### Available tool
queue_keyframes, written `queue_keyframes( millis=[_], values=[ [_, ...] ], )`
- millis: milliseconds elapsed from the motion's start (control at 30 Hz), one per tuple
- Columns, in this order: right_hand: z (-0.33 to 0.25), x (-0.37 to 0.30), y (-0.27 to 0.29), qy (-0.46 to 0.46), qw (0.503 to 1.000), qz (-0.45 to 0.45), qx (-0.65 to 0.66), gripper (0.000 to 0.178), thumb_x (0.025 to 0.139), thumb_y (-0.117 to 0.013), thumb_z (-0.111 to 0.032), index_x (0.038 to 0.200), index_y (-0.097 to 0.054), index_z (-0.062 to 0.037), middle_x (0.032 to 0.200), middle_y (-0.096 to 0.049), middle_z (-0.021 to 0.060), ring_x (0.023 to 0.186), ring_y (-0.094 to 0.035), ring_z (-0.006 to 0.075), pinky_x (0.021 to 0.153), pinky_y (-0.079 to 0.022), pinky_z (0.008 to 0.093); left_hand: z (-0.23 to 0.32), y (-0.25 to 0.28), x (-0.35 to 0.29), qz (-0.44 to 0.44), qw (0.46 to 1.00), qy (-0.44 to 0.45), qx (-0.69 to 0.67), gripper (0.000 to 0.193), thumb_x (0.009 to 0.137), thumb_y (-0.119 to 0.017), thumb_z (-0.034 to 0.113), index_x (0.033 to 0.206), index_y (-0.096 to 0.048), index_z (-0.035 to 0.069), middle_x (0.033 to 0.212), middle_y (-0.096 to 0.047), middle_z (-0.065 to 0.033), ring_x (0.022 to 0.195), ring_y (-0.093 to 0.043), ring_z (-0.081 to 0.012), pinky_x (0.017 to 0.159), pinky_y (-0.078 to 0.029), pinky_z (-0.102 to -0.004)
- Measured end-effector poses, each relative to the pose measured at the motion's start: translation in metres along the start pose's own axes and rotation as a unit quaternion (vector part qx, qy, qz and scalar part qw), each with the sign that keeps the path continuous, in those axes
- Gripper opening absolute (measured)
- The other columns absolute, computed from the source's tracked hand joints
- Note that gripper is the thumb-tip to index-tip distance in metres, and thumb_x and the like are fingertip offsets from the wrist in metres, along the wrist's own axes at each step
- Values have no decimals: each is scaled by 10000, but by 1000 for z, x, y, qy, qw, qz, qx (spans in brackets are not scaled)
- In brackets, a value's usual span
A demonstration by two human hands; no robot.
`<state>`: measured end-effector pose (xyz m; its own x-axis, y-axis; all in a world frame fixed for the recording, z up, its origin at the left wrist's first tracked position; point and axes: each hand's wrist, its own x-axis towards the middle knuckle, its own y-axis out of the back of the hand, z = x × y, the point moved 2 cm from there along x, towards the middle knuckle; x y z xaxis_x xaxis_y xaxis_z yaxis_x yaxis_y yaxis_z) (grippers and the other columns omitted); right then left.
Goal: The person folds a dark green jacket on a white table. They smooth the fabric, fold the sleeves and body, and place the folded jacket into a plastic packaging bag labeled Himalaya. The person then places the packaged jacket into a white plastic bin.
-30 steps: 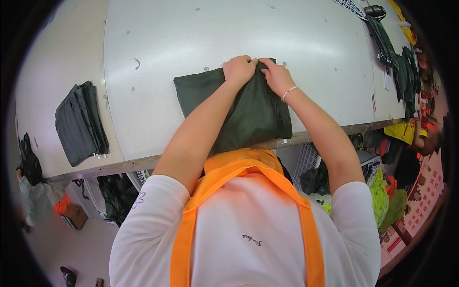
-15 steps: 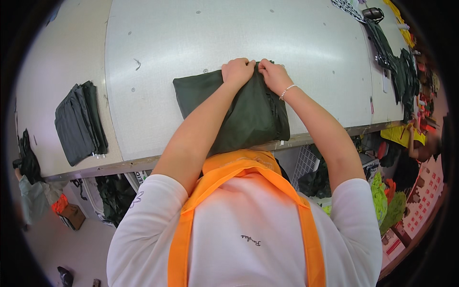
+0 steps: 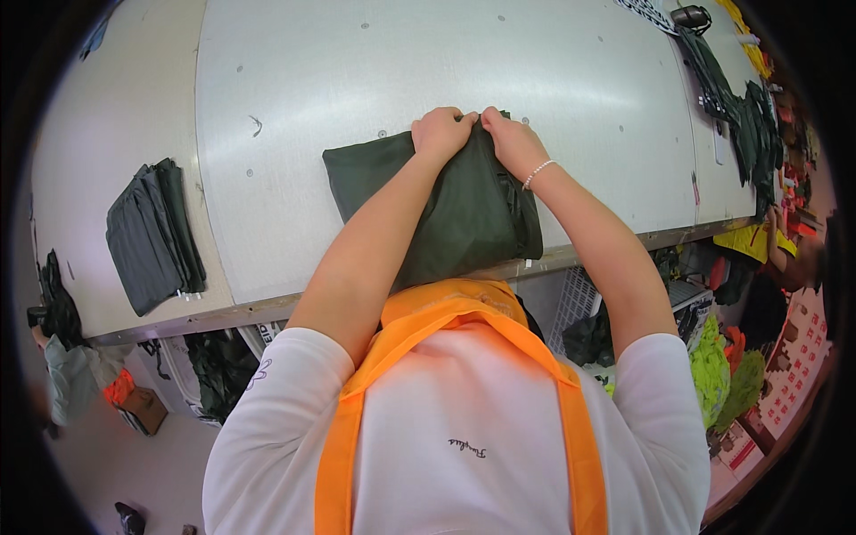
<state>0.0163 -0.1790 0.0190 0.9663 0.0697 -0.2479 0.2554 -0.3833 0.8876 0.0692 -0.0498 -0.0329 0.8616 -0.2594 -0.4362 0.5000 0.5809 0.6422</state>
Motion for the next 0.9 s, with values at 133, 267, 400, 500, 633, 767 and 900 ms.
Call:
queue_keyframes(
  millis=[133, 267, 400, 500, 633, 767, 900],
  values=[
    [3, -9, -2, 33, 999, 26, -17, 100, 942, -426, -146, 1013, -467, -88, 830, -652, 162, 749, -625, 362, 618, -486, 444, -3, -2, 0, 13, 1000, -8, -15, 455, 836, -513, 535, 850, -712, 126, 794, -680, -80, 779, -643, -254, 742, -465, -364],
    [8, -1, -8, -18, 999, 46, 4, 111, 945, -440, -184, 994, -486, -96, 801, -653, 160, 746, -628, 360, 631, -488, 440, -2, 0, -1, -5, 1000, -3, -18, 436, 791, -539, 507, 915, -710, 126, 850, -686, -81, 846, -643, -246, 811, -450, -357],
    [8, 16, -16, -80, 995, 66, -1, 130, 944, -455, -220, 978, -494, -100, 783, -653, 161, 741, -629, 361, 643, -485, 447, 0, 9, -4, -56, 998, -36, -19, 518, 707, -577, 499, 1042, -673, 116, 967, -678, -97, 964, -620, -264, 899, -411, -383],
    [5, 18, -11, -84, 994, 65, 17, 137, 945, -457, -230, 974, -493, -101, 781, -652, 162, 741, -629, 360, 651, -485, 447, 6, 12, -13, -66, 995, -58, 53, 612, 671, -596, 512, 1124, -632, 103, 1040, -661, -106, 1018, -600, -274, 928, -389, -407],
    [7, 18, -9, -69, 994, 64, 58, 123, 941, -462, -210, 975, -496, -97, 781, -649, 171, 751, -627, 357, 655, -480, 442, 14, 2, -21, -10, 988, -73, 135, 671, 666, -608, 534, 1164, -605, 85, 1115, -631, -115, 1069, -559, -297, 965, -355, -401],
    [19, 16, -17, -15, 988, 88, 130, 92, 930, -482, -165, 974, -496, -84, 769, -638, 169, 737, -619, 356, 643, -472, 431, 1, 7, -10, -48, 983, -143, 105, 669, 680, -610, 556, 1164, -614, 94, 1162, -609, -132, 1092, -530, -317, 997, -331, -420],
    [20, 14, -17, 14, 984, 95, 147, 64, 925, -493, -117, 974, -493, -75, 751, -618, 164, 704, -606, 357, 625, -466, 398, -7, 7, 7, -125, 985, -81, -90, 449, 832, -512, 452, 1063, -675, 103, 1068, -661, -123, 1003, -589, -301, 985, -374, -371]
  ],
)
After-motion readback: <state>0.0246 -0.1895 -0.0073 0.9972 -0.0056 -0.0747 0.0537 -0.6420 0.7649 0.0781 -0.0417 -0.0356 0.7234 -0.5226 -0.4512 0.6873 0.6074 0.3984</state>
